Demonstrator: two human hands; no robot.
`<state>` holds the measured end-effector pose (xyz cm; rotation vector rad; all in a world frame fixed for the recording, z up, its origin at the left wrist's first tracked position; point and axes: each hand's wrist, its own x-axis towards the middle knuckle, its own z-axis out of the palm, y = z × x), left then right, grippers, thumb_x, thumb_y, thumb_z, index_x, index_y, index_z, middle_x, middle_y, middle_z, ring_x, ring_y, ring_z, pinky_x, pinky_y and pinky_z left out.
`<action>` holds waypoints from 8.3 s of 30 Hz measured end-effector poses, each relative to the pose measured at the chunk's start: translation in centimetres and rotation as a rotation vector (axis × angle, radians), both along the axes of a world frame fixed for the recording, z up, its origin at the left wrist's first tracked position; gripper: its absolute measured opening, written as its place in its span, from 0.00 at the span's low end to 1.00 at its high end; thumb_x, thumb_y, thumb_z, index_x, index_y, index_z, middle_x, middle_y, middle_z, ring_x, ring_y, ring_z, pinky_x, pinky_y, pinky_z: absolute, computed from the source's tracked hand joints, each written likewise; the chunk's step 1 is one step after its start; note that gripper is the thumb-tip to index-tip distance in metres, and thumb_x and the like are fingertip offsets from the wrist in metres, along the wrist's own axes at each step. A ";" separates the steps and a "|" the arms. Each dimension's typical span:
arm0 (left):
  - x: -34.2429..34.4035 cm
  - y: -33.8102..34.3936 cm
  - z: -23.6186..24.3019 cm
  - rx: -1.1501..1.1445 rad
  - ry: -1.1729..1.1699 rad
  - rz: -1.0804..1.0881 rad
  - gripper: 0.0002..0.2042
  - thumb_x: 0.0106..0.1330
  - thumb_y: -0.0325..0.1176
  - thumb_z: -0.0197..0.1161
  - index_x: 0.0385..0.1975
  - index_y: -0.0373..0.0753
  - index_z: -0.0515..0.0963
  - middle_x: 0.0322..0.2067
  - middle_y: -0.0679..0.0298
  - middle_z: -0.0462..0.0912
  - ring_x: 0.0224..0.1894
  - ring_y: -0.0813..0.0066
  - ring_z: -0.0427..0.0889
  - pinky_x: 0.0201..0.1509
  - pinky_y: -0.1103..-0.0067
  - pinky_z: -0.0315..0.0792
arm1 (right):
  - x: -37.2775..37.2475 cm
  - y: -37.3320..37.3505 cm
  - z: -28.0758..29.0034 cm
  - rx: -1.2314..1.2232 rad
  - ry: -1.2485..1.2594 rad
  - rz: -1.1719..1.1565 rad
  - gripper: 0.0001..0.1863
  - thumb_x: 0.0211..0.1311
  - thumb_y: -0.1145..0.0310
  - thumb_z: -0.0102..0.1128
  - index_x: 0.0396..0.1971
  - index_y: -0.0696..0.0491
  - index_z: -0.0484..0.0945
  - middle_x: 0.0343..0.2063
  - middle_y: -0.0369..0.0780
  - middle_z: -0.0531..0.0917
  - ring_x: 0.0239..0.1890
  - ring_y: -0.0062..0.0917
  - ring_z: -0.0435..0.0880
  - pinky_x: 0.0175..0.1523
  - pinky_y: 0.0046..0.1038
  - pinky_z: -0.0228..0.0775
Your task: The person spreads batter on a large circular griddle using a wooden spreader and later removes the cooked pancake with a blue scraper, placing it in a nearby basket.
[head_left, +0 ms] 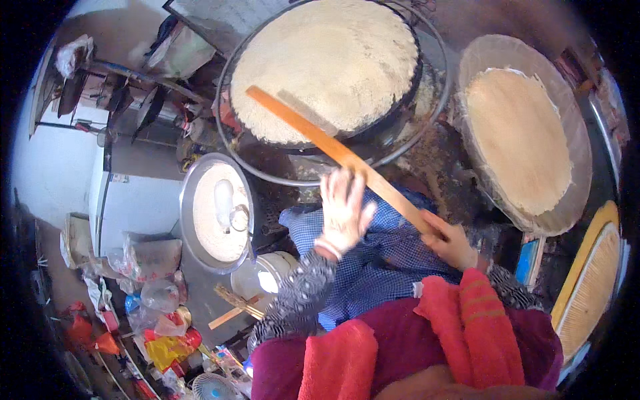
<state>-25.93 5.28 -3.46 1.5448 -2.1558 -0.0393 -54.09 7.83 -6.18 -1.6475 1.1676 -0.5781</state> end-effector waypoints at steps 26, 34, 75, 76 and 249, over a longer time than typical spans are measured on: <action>13.3 -26.3 -2.2 0.194 -0.374 -0.016 0.54 0.31 0.61 0.73 0.58 0.31 0.66 0.60 0.43 0.67 0.67 0.41 0.58 0.73 0.61 0.53 | 10.0 -12.0 1.8 0.774 -0.594 -0.058 0.30 0.69 0.64 0.52 0.69 0.51 0.58 0.14 0.29 0.70 0.09 0.13 0.65 0.14 0.18 0.55; 22.8 -18.0 -2.4 0.195 -0.309 0.145 0.50 0.35 0.57 0.75 0.57 0.27 0.66 0.60 0.41 0.67 0.66 0.43 0.61 0.70 0.61 0.57 | 15.7 -11.2 0.7 0.718 -0.455 0.068 0.29 0.64 0.69 0.59 0.66 0.53 0.65 0.25 0.28 0.76 0.16 0.10 0.70 0.21 0.16 0.63; 1.4 7.7 -5.5 0.072 0.220 0.367 0.15 0.56 0.37 0.65 0.42 0.38 0.79 0.43 0.53 0.80 0.49 0.50 0.76 0.56 0.61 0.69 | 16.3 7.0 10.8 0.091 -0.759 0.975 0.37 0.67 0.52 0.52 0.70 0.54 0.55 0.69 0.47 0.60 0.68 0.43 0.62 0.68 0.42 0.56; 3.5 8.0 -3.1 -0.025 0.081 0.378 0.18 0.57 0.40 0.65 0.46 0.40 0.78 0.44 0.54 0.80 0.49 0.51 0.75 0.55 0.61 0.67 | 15.4 6.9 10.5 -0.259 -0.451 0.788 0.36 0.66 0.51 0.52 0.69 0.54 0.56 0.67 0.48 0.62 0.67 0.44 0.63 0.68 0.42 0.56; -11.2 4.0 -0.5 0.206 0.031 -0.377 0.16 0.56 0.43 0.61 0.45 0.50 0.78 0.44 0.64 0.78 0.54 0.66 0.72 0.62 0.56 0.57 | 30.6 -24.3 4.7 -1.086 0.895 0.528 0.19 0.65 0.70 0.45 0.53 0.59 0.74 0.45 0.50 0.84 0.48 0.36 0.85 0.47 0.41 0.76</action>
